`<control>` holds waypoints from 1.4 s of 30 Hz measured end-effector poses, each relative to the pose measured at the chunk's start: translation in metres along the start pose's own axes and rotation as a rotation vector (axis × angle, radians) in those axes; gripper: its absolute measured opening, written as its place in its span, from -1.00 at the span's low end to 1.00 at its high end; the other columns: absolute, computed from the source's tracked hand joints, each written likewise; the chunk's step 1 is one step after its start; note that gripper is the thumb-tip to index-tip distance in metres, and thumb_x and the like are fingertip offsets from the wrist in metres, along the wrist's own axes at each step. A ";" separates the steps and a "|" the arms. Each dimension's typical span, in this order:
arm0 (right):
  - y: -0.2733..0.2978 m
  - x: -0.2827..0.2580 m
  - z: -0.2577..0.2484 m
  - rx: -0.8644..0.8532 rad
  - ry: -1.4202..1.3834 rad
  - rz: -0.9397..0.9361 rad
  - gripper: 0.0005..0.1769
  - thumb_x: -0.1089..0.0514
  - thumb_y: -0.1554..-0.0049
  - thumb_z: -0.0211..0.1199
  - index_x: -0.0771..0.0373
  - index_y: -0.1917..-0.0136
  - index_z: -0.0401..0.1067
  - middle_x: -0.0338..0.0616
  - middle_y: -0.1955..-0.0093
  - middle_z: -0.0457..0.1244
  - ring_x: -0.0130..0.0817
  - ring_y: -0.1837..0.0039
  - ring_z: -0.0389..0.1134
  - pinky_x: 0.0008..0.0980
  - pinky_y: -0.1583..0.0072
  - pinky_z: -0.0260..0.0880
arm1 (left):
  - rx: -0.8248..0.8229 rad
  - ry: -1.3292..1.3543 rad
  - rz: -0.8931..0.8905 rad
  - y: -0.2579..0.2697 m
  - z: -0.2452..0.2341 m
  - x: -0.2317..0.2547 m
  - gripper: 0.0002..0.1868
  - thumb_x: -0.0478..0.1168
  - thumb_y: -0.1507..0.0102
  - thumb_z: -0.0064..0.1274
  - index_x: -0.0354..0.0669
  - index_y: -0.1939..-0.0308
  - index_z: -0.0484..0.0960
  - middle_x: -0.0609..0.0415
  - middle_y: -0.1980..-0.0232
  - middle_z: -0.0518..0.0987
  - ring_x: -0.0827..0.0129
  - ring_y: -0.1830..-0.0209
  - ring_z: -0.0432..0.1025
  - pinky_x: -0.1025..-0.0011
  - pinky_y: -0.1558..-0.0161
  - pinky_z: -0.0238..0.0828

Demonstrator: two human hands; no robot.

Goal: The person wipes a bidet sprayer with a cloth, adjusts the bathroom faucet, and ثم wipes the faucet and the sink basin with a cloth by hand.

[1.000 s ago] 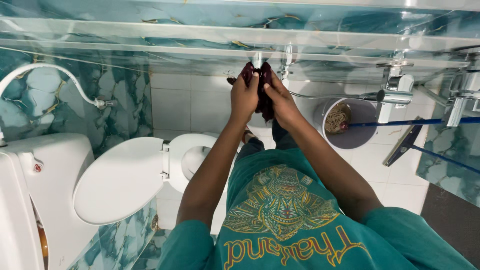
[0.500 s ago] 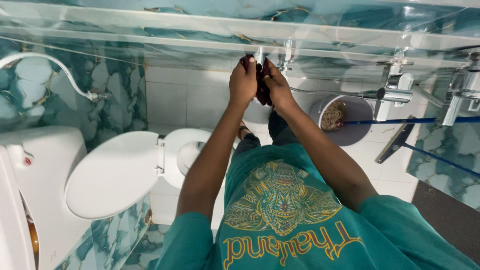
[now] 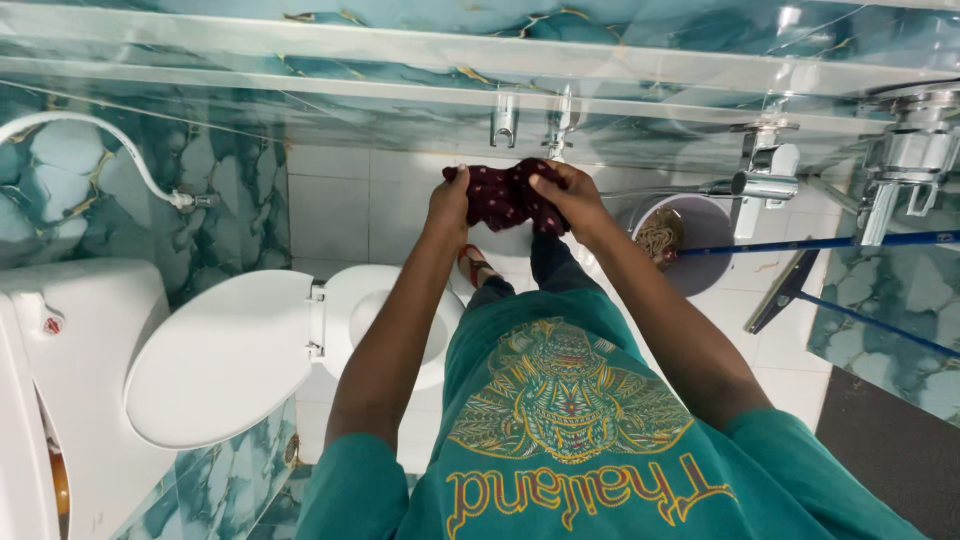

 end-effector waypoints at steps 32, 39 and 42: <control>-0.008 -0.067 0.056 0.009 0.830 -0.938 -0.41 0.55 -0.06 0.25 0.19 -0.32 0.52 -0.16 -0.44 0.28 -0.10 -0.29 0.28 -0.21 -0.33 0.32 | 0.086 -0.971 1.342 0.042 0.030 0.068 -0.65 -0.48 -0.18 0.13 -0.21 -0.05 0.65 -0.13 -0.02 0.69 -0.01 0.01 0.60 0.22 0.02 0.57; 0.047 -0.051 0.021 -0.325 1.017 -0.939 -0.47 0.40 -0.09 0.29 0.18 -0.33 0.48 -0.15 -0.39 0.34 -0.14 -0.17 0.37 -0.27 -0.22 0.39 | -0.137 -1.057 1.118 0.082 -0.026 0.063 -0.66 -0.43 -0.14 0.17 -0.10 0.01 0.69 0.00 0.01 0.71 0.17 0.11 0.63 0.34 0.07 0.56; 0.034 0.008 -0.003 -0.250 0.545 -0.519 -0.67 0.31 -0.25 0.25 0.28 -0.29 0.46 -0.09 -0.20 0.37 -0.29 -0.07 0.38 -0.34 -0.16 0.39 | -0.114 -0.725 0.596 0.069 -0.042 0.042 -0.77 -0.39 -0.18 0.20 -0.24 0.08 0.72 0.02 0.12 0.72 0.34 0.26 0.62 0.40 0.19 0.55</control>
Point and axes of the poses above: each hand's wrist, its own y-axis away from the middle knuckle, its own z-axis out of the palm, x = y × z, the point moved 2 cm from there along -y, towards the middle knuckle
